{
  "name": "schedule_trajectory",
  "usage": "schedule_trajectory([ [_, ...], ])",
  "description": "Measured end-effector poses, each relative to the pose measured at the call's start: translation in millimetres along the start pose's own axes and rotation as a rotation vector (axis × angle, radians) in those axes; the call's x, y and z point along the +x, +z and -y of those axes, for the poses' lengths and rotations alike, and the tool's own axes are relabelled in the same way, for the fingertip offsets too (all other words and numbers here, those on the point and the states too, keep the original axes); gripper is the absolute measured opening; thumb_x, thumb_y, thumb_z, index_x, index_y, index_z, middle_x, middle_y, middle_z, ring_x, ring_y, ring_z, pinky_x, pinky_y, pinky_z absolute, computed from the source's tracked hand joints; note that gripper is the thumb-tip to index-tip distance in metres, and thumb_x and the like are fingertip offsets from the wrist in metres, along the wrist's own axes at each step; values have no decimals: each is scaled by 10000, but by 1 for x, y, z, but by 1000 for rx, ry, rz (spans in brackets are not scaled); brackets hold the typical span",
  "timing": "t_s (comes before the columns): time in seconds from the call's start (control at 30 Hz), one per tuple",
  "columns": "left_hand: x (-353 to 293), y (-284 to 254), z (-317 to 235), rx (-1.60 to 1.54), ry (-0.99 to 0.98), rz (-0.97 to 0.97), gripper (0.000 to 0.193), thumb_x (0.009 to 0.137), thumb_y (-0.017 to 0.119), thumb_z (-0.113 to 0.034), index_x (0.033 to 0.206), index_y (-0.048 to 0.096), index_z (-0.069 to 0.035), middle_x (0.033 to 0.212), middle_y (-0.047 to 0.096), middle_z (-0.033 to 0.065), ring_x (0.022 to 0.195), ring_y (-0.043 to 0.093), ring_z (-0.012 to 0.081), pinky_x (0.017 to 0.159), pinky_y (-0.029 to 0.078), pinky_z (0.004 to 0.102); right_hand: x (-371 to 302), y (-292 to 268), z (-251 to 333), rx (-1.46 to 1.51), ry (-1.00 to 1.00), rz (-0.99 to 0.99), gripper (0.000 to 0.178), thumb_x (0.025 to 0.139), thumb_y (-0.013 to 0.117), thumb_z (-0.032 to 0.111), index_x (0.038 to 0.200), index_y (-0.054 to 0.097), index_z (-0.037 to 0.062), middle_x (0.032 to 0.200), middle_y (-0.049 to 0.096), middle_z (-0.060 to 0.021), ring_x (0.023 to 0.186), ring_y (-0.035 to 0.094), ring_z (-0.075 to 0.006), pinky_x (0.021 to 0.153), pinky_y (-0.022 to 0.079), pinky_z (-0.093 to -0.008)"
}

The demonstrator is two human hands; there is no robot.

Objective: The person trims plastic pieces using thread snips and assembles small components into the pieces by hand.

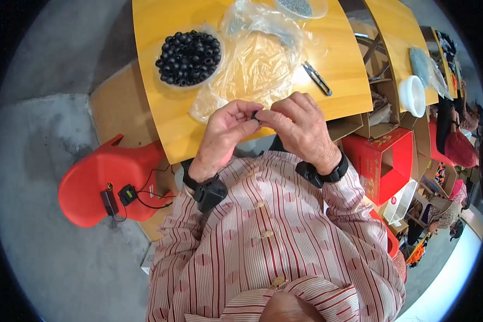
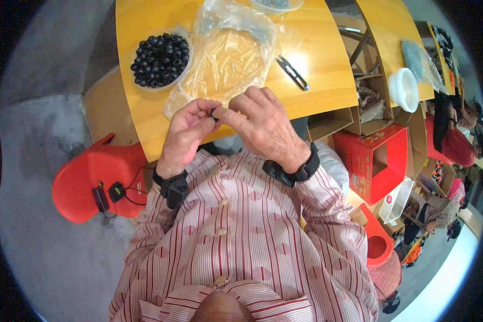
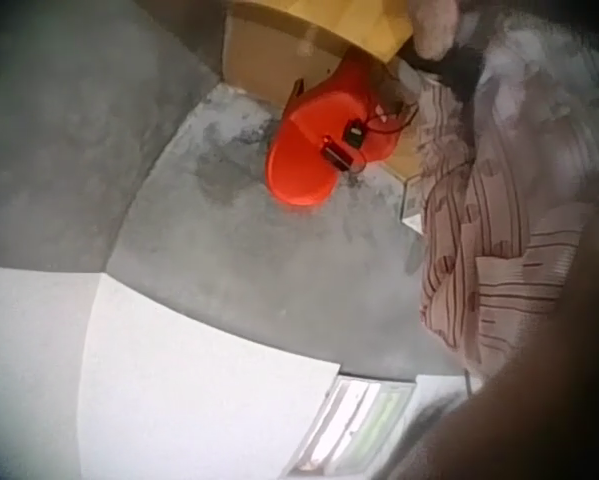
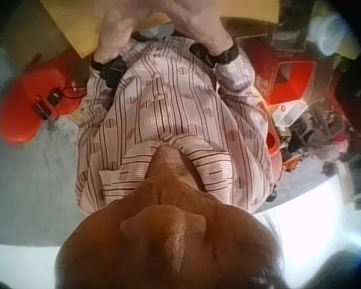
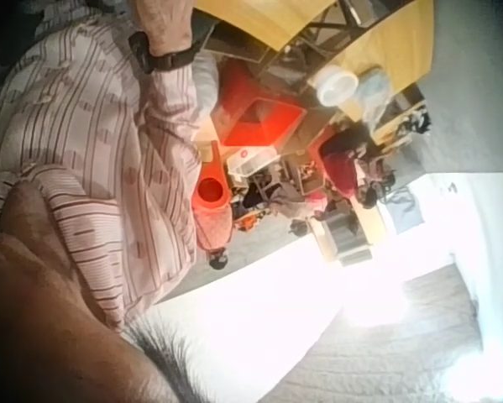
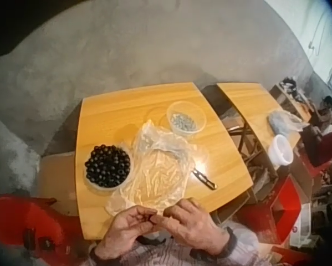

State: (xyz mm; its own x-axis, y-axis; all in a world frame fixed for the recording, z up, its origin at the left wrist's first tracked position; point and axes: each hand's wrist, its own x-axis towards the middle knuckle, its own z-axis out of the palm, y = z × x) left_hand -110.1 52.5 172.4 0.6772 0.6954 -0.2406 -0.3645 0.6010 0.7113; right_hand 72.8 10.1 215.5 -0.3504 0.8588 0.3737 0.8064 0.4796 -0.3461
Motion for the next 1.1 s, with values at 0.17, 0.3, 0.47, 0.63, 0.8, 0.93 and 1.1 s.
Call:
schedule_trajectory([
  [0.17, 4, -13, 9, 124, 33, 11, 260, 833, 577, 17, 1087, 525, 35, 1020, 582, 74, 940, 565, 121, 860, 450, 243, 9, 3, -7, 278, 75, 8, 236, 700, 642, 40, 929, 606, 81, 801, 552, -70, 755, 523, -264, 678, 448, -356],
  [0.3, 13, -14, 13, 373, -11, -66, 222, 826, 589, 19, 1044, 554, 22, 923, 585, 31, 842, 550, 75, 775, 449, 201, 16, -4, -35, 221, 208, 79, 175, 725, 656, 45, 890, 600, 47, 786, 576, -86, 760, 540, -271, 662, 458, -352],
  [0.47, 14, -23, 23, 415, 50, -101, 207, 826, 590, 13, 1032, 571, 15, 906, 586, 19, 827, 549, 68, 746, 451, 193, 13, -7, -49, 138, 122, 211, 145, 755, 641, 104, 882, 608, 43, 786, 589, -82, 749, 539, -267, 655, 450, -356],
  [0.63, 19, -28, 33, 551, 111, -153, 203, 814, 597, 17, 1016, 584, 11, 876, 602, 23, 800, 563, 69, 712, 465, 207, -7, -14, -45, 161, 209, 311, 109, 768, 633, 109, 845, 612, 36, 772, 583, -92, 733, 532, -269, 654, 446, -360],
  [0.8, 21, -37, 41, 610, 132, -173, 192, 802, 610, 18, 993, 592, 8, 840, 608, 19, 742, 559, 65, 672, 469, 203, 10, -6, -39, 137, 155, 238, 81, 789, 614, 86, 848, 610, 30, 772, 581, -94, 742, 529, -276, 659, 445, -362],
  [0.93, 19, -44, 39, 423, 86, -141, 221, 816, 591, 33, 1035, 571, 8, 837, 584, 10, 730, 547, 65, 665, 470, 207, 50, 7, -38, 102, 84, 194, 94, 803, 598, 88, 881, 614, 38, 788, 583, -91, 770, 539, -275, 677, 450, -363],
  [1.1, 20, -49, 43, 354, 109, -128, 239, 829, 580, 37, 1065, 553, 2, 859, 563, 8, 745, 541, 65, 681, 466, 207, 99, 34, -46, 109, -18, 108, 116, 803, 598, 104, 907, 623, 60, 791, 577, -84, 798, 548, -271, 700, 451, -361],
])
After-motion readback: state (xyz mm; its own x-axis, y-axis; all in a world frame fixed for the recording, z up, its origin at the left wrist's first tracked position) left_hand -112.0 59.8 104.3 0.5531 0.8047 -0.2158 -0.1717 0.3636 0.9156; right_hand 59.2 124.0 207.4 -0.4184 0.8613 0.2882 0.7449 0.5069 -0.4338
